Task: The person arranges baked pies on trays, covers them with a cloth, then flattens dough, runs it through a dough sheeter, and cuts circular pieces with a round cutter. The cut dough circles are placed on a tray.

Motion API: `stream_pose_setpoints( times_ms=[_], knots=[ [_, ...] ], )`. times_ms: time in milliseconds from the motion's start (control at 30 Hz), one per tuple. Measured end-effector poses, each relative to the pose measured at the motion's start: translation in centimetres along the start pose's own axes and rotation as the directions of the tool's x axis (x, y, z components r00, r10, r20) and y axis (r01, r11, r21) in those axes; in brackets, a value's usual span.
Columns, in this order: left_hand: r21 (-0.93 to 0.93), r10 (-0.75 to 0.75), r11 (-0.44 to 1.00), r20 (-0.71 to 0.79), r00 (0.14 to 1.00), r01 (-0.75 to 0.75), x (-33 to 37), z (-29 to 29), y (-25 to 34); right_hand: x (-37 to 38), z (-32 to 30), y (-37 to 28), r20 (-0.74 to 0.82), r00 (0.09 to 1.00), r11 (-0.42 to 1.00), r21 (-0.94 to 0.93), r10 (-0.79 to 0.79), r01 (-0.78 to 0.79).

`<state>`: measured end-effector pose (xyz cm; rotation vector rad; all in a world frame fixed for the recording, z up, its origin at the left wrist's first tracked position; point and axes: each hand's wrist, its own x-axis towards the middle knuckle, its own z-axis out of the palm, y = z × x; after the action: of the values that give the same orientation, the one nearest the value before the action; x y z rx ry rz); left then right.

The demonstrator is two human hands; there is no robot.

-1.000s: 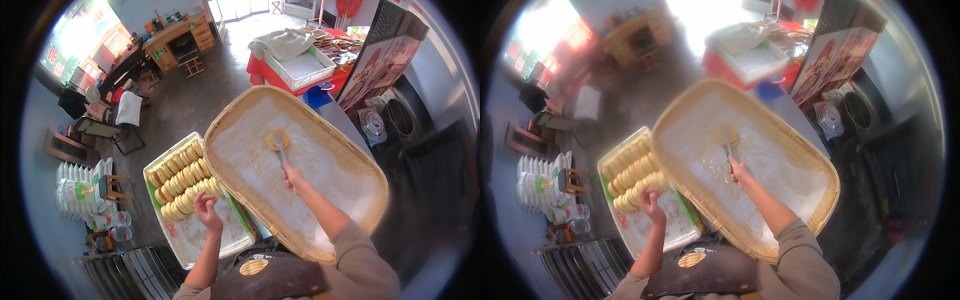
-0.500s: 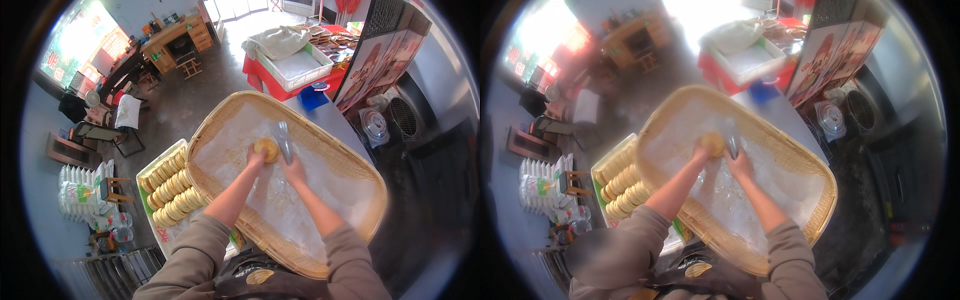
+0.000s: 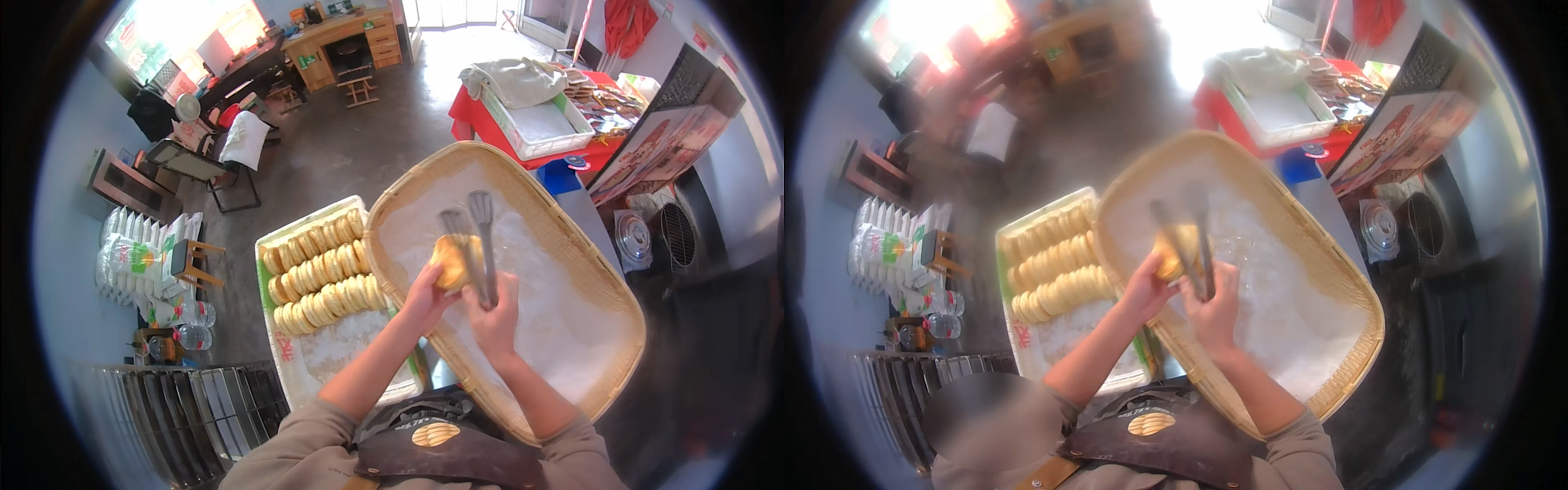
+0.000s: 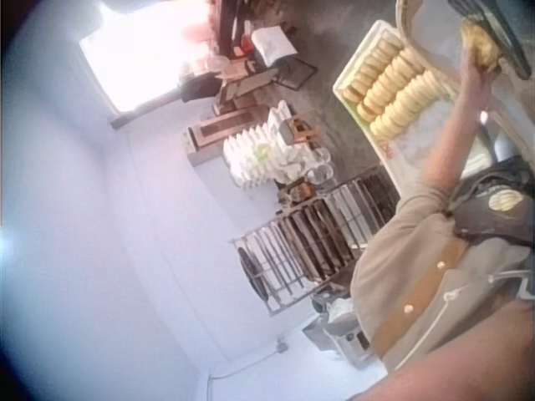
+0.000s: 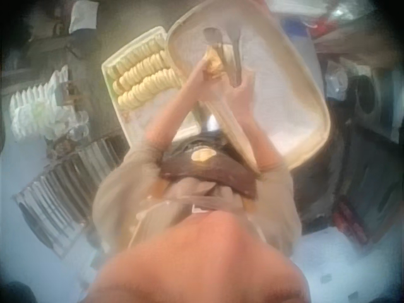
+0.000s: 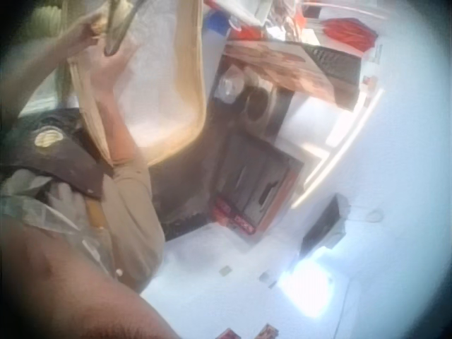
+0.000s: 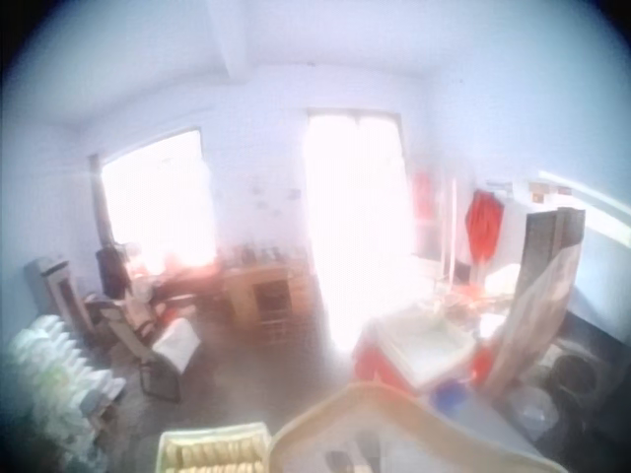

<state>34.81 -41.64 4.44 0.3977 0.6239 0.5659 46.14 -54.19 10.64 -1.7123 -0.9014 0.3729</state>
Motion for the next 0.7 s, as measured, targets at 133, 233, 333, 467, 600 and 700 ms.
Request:
stream_pose_setpoints(
  times_ms=[133,233,333,467,600,700],
  knots=[
    [-0.314,-0.003,0.949,0.132,0.991,0.045,-11.4,-7.4,2.6,-6.7,2.9,-8.6,0.26,0.949,0.982,-0.011,-0.178,0.187],
    [-0.429,-0.012,0.901,0.122,0.992,0.064,-16.7,-15.2,2.0,-11.5,6.3,-10.8,0.449,0.882,0.987,-0.004,-0.144,0.163],
    [-0.631,-0.079,0.773,0.016,0.997,0.071,-16.0,-21.6,-0.3,-15.0,9.1,-10.6,0.529,0.848,0.994,-0.081,-0.019,0.073],
    [-0.754,-0.166,0.654,-0.057,0.985,0.066,-11.9,-25.0,-3.0,-17.4,9.5,-9.7,0.479,0.875,0.979,-0.203,0.071,0.031],
    [-0.647,-0.401,0.713,-0.061,0.914,0.27,-8.8,-25.1,-4.1,-17.7,5.5,-8.2,0.236,0.955,0.952,-0.287,0.18,-0.108],
    [-0.488,-0.522,0.786,-0.195,0.83,0.38,-8.6,-25.7,-4.4,-17.9,0.2,-6.0,0.004,0.974,0.878,-0.435,0.224,-0.2]
  ],
)
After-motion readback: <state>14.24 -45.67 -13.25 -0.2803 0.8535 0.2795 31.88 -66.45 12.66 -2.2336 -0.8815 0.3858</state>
